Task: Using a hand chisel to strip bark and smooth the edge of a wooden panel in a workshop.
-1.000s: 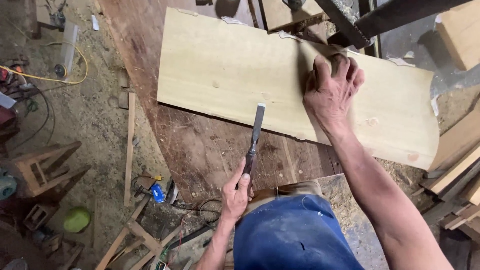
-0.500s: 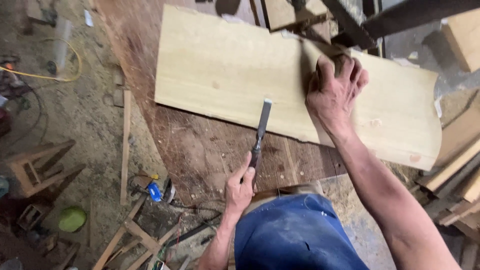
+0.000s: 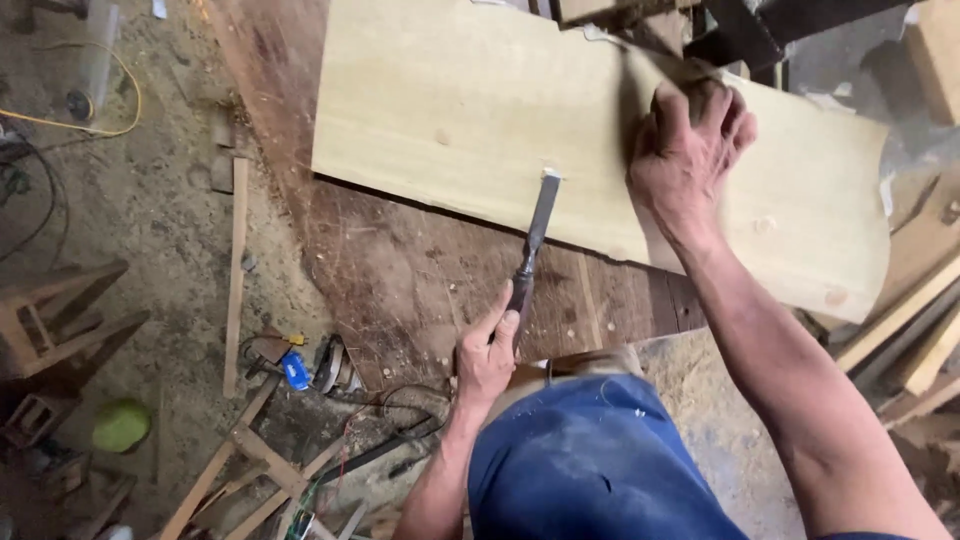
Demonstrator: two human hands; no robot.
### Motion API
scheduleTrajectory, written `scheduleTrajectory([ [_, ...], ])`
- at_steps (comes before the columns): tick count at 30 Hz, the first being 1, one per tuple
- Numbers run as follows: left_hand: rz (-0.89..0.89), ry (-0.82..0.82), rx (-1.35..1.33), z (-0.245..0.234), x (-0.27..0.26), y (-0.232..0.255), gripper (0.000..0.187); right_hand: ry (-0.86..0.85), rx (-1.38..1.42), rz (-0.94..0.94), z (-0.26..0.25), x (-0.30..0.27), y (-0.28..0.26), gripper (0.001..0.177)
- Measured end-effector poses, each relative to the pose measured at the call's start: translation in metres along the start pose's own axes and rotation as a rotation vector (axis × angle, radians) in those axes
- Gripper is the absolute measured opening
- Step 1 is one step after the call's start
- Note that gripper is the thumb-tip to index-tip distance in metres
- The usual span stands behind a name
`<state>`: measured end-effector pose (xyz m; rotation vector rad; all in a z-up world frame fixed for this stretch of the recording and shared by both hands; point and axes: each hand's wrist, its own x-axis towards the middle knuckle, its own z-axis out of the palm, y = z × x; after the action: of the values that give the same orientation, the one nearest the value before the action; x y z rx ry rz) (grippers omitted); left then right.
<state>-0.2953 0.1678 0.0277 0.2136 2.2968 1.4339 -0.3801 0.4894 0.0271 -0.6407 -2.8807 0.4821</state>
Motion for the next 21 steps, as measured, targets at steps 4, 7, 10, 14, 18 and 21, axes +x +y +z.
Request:
scheduleTrajectory([
  [4,-0.034,-0.029,-0.203,0.002,-0.019,-0.015,0.041,0.042,0.020,-0.065,-0.001,0.009,-0.006,0.038],
  [7,-0.045,-0.035,-0.162,0.001,0.002,0.003,0.039,0.019,0.020,-0.018,-0.004,0.006,-0.004,0.034],
  [10,-0.032,-0.037,-0.037,-0.009,0.009,0.022,0.044,0.062,0.014,-0.045,-0.010,0.011,-0.009,0.033],
  [14,0.302,0.101,0.304,-0.027,-0.019,0.034,0.039,0.077,0.003,-0.042,-0.009,0.005,-0.008,0.029],
  [18,0.396,0.196,0.701,-0.041,-0.028,0.041,0.054,0.109,0.021,-0.049,-0.007,0.004,-0.006,0.027],
  [21,0.384,0.191,0.885,-0.042,-0.032,0.038,0.057,0.066,0.057,0.009,-0.002,0.003,-0.003,0.024],
])
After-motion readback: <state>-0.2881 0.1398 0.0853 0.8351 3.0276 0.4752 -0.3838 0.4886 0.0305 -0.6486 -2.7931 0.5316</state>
